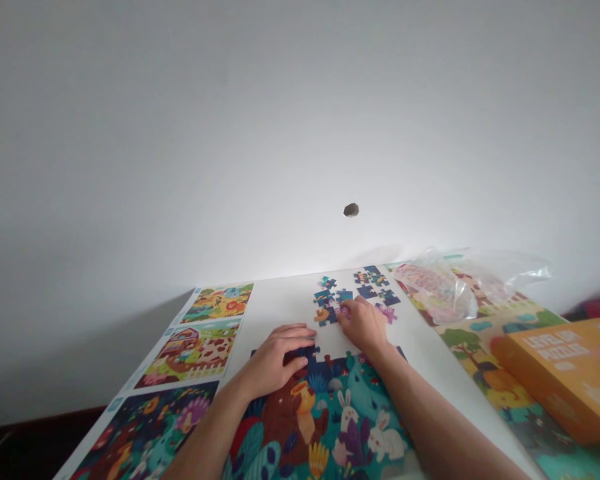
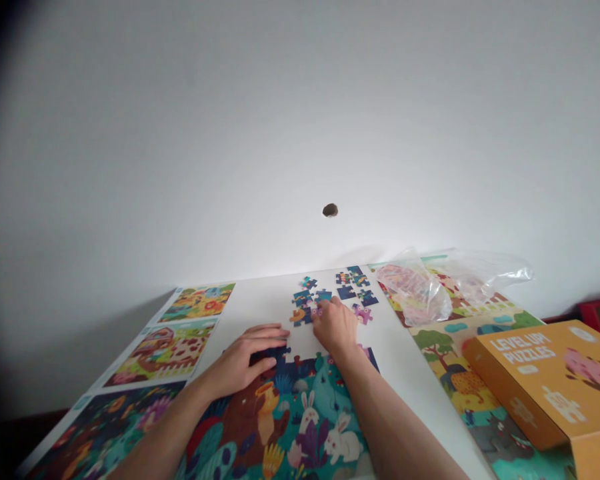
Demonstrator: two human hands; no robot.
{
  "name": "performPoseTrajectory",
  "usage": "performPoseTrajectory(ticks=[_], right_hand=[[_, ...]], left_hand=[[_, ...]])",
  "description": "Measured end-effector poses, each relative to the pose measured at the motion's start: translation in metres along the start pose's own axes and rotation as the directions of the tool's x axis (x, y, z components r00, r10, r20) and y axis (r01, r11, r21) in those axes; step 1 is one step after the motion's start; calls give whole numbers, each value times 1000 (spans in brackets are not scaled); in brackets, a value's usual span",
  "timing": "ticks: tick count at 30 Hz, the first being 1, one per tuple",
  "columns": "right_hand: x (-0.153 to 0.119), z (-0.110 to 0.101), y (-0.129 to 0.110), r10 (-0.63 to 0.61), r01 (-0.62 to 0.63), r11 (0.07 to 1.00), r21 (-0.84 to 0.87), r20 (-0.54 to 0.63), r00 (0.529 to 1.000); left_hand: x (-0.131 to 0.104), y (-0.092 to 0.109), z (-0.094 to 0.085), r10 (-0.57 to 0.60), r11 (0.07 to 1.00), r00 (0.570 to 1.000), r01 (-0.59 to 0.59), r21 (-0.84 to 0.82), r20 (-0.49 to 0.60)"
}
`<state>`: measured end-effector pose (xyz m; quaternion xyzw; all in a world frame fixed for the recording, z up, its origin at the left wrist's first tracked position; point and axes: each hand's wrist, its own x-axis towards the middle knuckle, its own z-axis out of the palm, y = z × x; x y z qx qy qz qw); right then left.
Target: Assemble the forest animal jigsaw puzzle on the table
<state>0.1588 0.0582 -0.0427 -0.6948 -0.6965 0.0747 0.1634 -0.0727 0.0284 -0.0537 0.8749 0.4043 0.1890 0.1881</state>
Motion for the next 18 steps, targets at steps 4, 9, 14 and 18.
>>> performPoseTrajectory(ticks=[4,9,14,18], right_hand=[[0,6,-4,-93,93,995,32,-18,996],[-1,9,-5,-95,94,995,21,42,995],[-2,7,-6,-110,109,994,17,50,993],[-2,6,-7,-119,116,993,38,94,988]], left_hand=[[1,-1,0,-3,1000,1000,3,-11,-17],[0,-2,3,-11,1000,999,10,-21,-43],[1,-12,8,-60,997,978,50,-53,-200],[2,-15,7,-76,997,962,68,-37,-261]])
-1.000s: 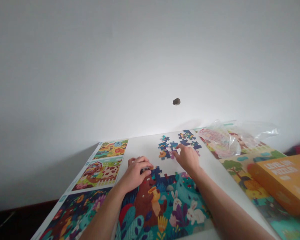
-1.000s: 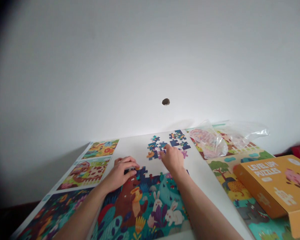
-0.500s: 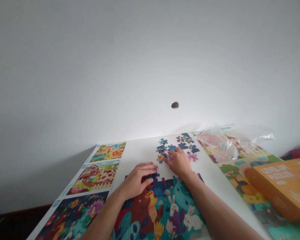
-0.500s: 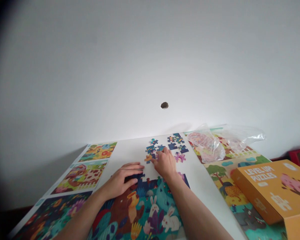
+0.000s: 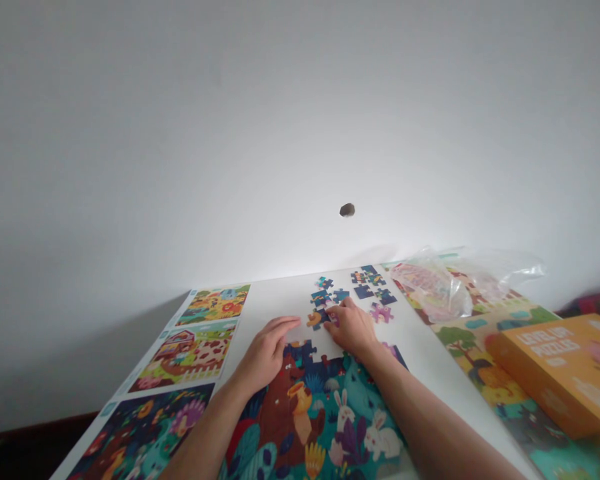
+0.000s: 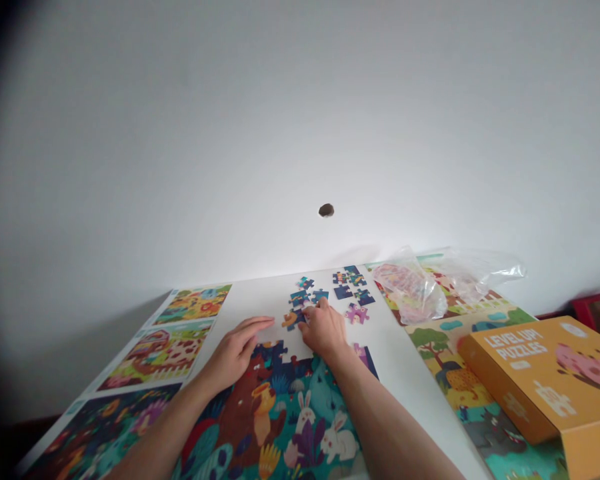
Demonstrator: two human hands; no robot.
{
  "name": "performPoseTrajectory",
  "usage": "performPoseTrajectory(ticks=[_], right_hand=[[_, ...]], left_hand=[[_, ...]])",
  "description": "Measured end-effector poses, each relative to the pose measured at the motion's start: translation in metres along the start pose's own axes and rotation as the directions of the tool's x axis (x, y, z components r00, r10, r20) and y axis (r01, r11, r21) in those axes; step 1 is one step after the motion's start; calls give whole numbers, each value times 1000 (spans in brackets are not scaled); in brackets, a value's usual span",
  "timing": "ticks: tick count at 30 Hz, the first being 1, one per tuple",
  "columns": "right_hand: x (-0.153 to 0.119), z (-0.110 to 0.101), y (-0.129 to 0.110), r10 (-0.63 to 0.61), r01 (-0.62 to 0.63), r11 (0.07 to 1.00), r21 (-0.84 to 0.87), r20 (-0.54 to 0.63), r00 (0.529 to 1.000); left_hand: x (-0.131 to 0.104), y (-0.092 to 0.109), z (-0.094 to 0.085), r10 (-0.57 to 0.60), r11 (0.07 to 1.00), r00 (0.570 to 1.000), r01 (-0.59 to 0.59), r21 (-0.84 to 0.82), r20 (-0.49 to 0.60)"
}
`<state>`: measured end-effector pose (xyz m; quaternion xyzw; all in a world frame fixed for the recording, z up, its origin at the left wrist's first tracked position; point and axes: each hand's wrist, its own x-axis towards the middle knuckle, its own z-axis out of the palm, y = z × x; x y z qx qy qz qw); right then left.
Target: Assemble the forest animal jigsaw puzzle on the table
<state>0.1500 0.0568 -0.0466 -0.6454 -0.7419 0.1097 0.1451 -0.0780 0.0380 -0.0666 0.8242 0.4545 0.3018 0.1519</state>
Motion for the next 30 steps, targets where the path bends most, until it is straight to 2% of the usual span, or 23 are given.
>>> performPoseTrajectory(ticks=[2,5,8,12,15,18,21,24,27,29,30], right_hand=[[0,2,0,-22,22,1000,11,10,1000],[1,6,-1,-49,49,999,15,5,999],[-1,7,-4,-42,43,999,23,-20,999],[-2,5,-4,69,-73,997,-20,-138,988],[2,6,3,169,-194,979,-67,-267,949],[6,10,11,255,-279,958,-70,-244,935],[8,15,14,194,-200,979,-27,-152,969],[7,16,10,6,-3,1000,29,-105,994],[5,15,4,-212,216,973,75,-56,976],[4,14,2,-220,225,972,70,-76,972],[3,14,2,-151,158,986,50,-120,981]], left_hand=[[0,4,-2,41,999,998,-41,15,55],[0,13,-3,107,992,973,-118,46,203],[0,19,-3,94,989,952,-124,86,291],[1,16,1,14,986,966,-56,155,258],[0,9,5,-29,979,979,-13,203,202],[0,5,8,-36,974,986,-2,225,163],[-1,4,9,-38,975,987,2,223,158],[-1,3,9,-37,976,984,-2,220,175],[-1,4,8,-33,974,978,-15,227,205],[-1,6,7,-35,971,973,-21,239,227],[-1,7,6,-39,969,970,-21,244,239]])
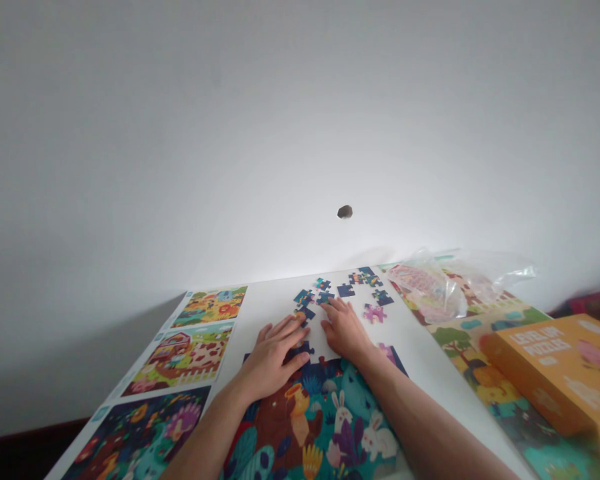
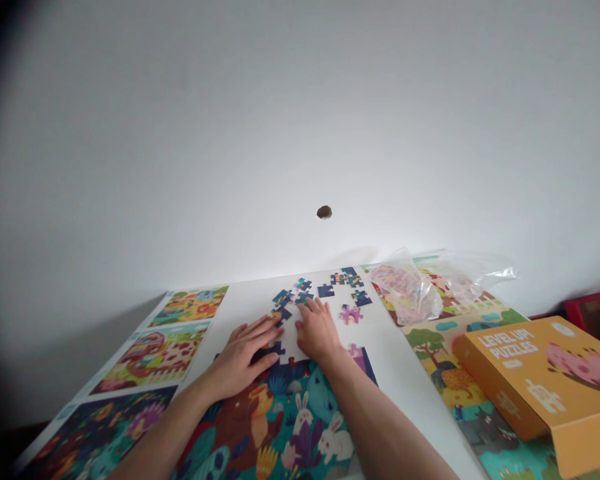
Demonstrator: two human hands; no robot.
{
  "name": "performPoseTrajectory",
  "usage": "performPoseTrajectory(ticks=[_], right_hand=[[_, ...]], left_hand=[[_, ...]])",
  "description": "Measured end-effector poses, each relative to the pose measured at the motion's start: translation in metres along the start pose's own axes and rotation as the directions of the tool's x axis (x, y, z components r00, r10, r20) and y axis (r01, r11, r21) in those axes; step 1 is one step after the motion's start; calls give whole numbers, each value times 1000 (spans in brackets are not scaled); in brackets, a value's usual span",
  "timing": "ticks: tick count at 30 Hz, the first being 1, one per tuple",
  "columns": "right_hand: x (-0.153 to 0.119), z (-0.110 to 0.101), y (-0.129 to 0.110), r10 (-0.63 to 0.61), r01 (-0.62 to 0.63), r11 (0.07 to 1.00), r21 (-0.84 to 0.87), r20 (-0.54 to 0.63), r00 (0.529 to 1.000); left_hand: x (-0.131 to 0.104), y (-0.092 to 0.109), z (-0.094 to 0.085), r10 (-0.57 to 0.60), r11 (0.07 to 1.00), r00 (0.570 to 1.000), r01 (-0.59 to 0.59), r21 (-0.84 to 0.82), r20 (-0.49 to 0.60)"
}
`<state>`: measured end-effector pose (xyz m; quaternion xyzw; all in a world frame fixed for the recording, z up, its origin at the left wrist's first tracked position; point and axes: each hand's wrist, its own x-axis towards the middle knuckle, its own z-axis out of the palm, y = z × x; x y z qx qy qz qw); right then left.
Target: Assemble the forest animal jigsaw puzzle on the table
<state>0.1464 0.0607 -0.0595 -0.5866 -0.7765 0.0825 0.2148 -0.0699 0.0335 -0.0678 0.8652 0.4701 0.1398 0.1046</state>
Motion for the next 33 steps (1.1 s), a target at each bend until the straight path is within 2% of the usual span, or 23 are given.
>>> performPoseTrajectory(ticks=[1,3,4,5,7,10,12,13,15,17,18,19,21,24,26,28,30,32,33], right_hand=[[-1,0,0,106,-108,993,-37,-68,992],[-2,1,2,339,-361,928,-89,-197,920],[-3,2,3,417,-446,889,-101,-223,881],[-4,4,3,460,-489,865,-108,-214,862],[-4,7,2,461,-475,874,-103,-133,877],[0,8,-1,298,-298,954,-24,-14,955],[4,5,0,195,-195,981,25,16,981],[5,3,2,194,-194,981,22,-3,981],[7,-1,9,321,-325,945,-33,-104,941],[7,-3,17,484,-510,855,-93,-206,850],[6,-3,19,529,-560,820,-118,-219,820],[5,-2,21,545,-577,805,-138,-211,812],[4,-1,20,506,-531,835,-147,-178,844],[6,-2,15,370,-384,919,-87,-140,918],[9,-2,14,342,-357,931,-73,-163,925],[11,-1,17,382,-399,913,-85,-165,909],[13,1,20,387,-393,916,-79,-74,919],[14,3,23,306,-304,952,-45,47,951],[14,4,25,265,-263,964,-38,70,962]], left_hand=[[0,1,-1,-3,1000,1000,3,4,11],[0,3,-3,-8,1000,1000,8,6,29],[0,4,-4,-10,1000,999,10,3,31],[0,5,-5,-9,1000,999,9,0,32],[0,6,-6,-5,1000,999,5,-7,31],[0,6,-7,3,1000,999,-2,-5,40],[0,5,-7,6,1000,999,-6,1,49],[0,5,-6,6,1000,999,-6,4,52],[0,5,-6,7,1000,999,-8,8,53],[0,5,-5,10,1000,999,-11,13,48],[0,5,-5,10,1000,999,-11,18,45],[0,5,-5,8,1000,999,-9,25,47],[0,5,-6,-3,999,998,0,43,59],[-1,6,-7,-14,998,997,10,58,75],[-1,7,-7,-11,998,997,7,60,75],[-1,6,-7,-2,998,998,-3,60,70],[0,4,-5,6,998,998,-10,59,60],[0,2,-3,13,998,999,-16,58,46],[0,1,-2,19,998,999,-21,56,37]])
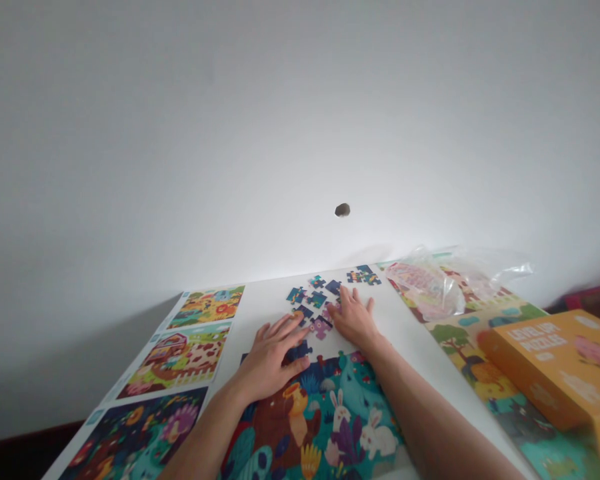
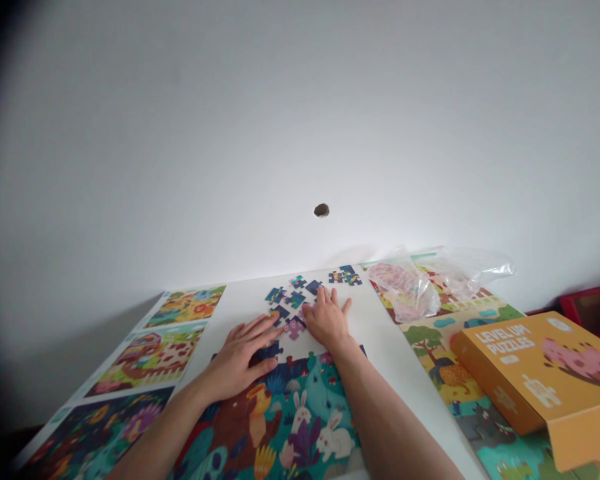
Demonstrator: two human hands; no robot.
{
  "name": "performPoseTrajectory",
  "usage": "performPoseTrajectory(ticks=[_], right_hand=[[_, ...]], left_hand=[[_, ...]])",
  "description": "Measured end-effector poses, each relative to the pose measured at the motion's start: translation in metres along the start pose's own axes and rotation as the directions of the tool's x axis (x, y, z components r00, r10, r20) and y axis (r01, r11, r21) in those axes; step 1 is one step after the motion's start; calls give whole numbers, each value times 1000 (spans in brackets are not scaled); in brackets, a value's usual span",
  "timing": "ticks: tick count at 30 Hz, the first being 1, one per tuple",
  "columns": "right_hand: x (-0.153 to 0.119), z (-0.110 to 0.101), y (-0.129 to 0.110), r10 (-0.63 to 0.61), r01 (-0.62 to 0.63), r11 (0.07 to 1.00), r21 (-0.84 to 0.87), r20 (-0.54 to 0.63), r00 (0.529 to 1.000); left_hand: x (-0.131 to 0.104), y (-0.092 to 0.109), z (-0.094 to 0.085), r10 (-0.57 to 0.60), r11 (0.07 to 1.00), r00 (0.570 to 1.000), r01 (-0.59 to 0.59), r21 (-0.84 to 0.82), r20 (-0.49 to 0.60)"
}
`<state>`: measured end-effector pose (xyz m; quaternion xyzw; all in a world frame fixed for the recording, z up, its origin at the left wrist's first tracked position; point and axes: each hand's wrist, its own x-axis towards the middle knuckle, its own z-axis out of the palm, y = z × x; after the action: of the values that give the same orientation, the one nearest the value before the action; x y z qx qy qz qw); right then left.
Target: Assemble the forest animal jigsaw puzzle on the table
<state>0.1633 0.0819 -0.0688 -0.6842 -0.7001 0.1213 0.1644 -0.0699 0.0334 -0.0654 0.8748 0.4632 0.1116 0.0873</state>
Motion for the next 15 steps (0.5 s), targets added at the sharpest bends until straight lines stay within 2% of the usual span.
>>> performPoseTrajectory(ticks=[2,4,6,10,15], right_hand=[[2,0,2,10,-11,999,-30,-30,999],[4,0,6,112,-118,990,-76,-75,991],[6,-1,10,187,-192,976,-100,-62,980],[10,0,16,158,-154,980,-123,17,987],[11,4,19,148,-145,979,-145,7,989]], left_hand=[[0,0,0,15,1000,1000,-15,-4,-19],[-1,1,-1,38,999,999,-38,-11,-20],[-1,5,-4,72,997,997,-72,-26,11],[-1,11,-8,130,990,989,-125,-66,76],[-1,13,-8,118,991,990,-113,-66,76]])
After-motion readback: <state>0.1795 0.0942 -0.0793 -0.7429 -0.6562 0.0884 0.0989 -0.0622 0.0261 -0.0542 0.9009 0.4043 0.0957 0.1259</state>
